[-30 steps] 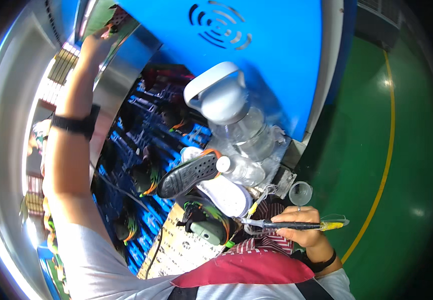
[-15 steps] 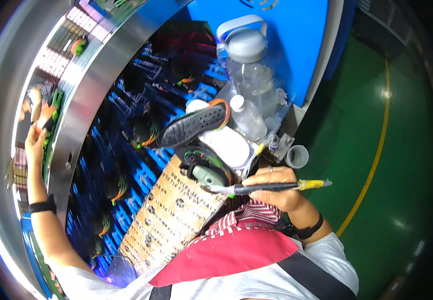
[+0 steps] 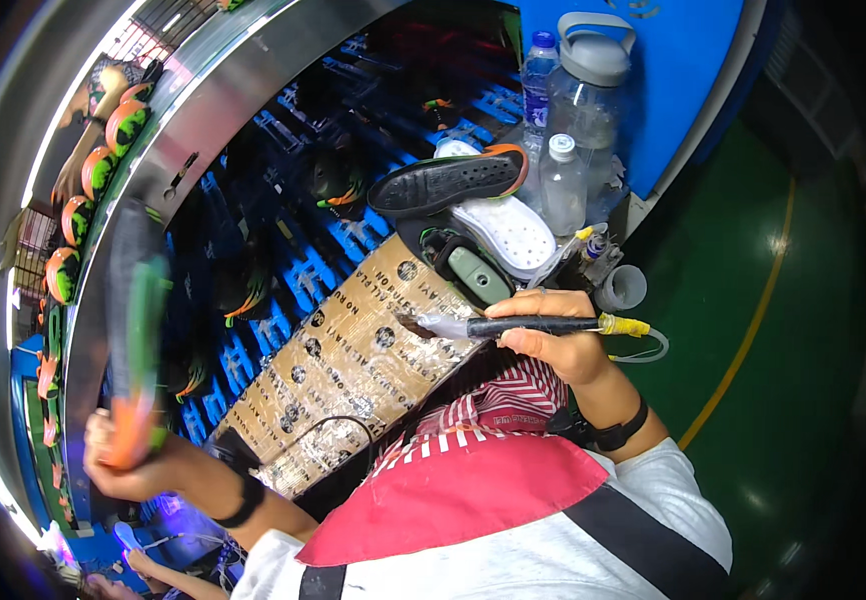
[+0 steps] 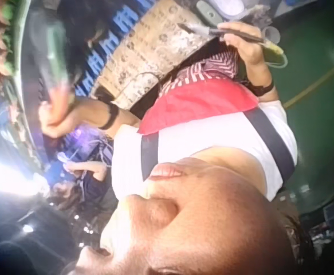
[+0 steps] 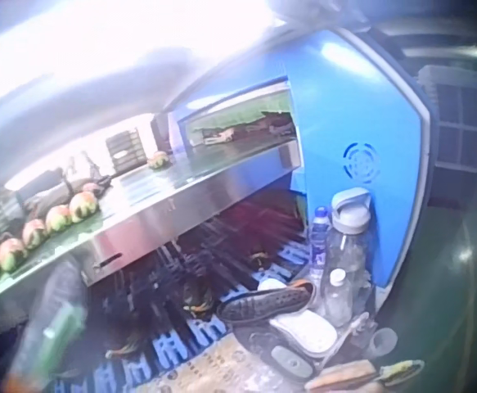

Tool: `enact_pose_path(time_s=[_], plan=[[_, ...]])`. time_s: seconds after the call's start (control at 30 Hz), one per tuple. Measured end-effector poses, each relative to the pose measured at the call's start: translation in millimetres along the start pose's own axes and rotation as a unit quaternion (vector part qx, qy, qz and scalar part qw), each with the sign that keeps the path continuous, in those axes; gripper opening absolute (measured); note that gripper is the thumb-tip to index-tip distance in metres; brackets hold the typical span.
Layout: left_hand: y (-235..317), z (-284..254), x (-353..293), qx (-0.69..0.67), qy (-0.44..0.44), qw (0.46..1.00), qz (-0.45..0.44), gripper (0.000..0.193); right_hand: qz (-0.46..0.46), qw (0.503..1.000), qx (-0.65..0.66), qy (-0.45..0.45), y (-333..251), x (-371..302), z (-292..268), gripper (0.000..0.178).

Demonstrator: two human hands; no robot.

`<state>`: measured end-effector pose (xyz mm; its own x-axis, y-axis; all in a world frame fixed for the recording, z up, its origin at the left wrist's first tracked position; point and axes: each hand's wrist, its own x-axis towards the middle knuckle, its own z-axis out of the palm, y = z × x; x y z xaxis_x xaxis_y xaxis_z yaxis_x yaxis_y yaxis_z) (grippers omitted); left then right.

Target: The person is applying an adhesive substance to the soles of various colorful shoes using a brush tool and then placing them onto a conveyor belt.

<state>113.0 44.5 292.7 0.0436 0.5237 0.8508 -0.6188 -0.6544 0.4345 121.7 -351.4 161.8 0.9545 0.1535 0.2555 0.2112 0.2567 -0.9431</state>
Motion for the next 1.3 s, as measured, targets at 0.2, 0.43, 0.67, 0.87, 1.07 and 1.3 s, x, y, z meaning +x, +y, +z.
enact_pose_path(time_s=[0.2,0.43,0.67,0.87,1.07,1.3], plan=[[-31.5,-63.9,-147.1,0.145,-0.265,0.947,-0.111,0.025,0.05,0.998,0.035,0.001,13.3,4.2,32.5,0.028],[-45.5,-116.1,-215.5,0.057,0.011,0.783,-0.62,0.024,0.088,0.996,0.023,-0.005,26.5,1.4,52.1,0.03],[-28.6,-123.6,-191.7,-0.066,-0.069,0.553,-0.828,0.035,0.089,0.996,0.027,-0.011,40.5,0.7,62.7,0.027],[-33.7,-101.9,-193.9,-0.271,0.067,0.408,-0.869,0.06,0.09,0.995,0.041,-0.016,42.6,-4.2,69.3,0.029],[-39.0,-92.5,-223.3,-0.436,0.047,0.322,-0.839,0.07,0.115,0.993,0.029,0.01,29.1,-8.2,67.4,0.028],[-33.2,-77.0,-233.2,-0.518,-0.125,0.366,-0.763,0.066,-0.049,0.982,-0.154,-0.093,16.2,2.7,94.4,0.019]])
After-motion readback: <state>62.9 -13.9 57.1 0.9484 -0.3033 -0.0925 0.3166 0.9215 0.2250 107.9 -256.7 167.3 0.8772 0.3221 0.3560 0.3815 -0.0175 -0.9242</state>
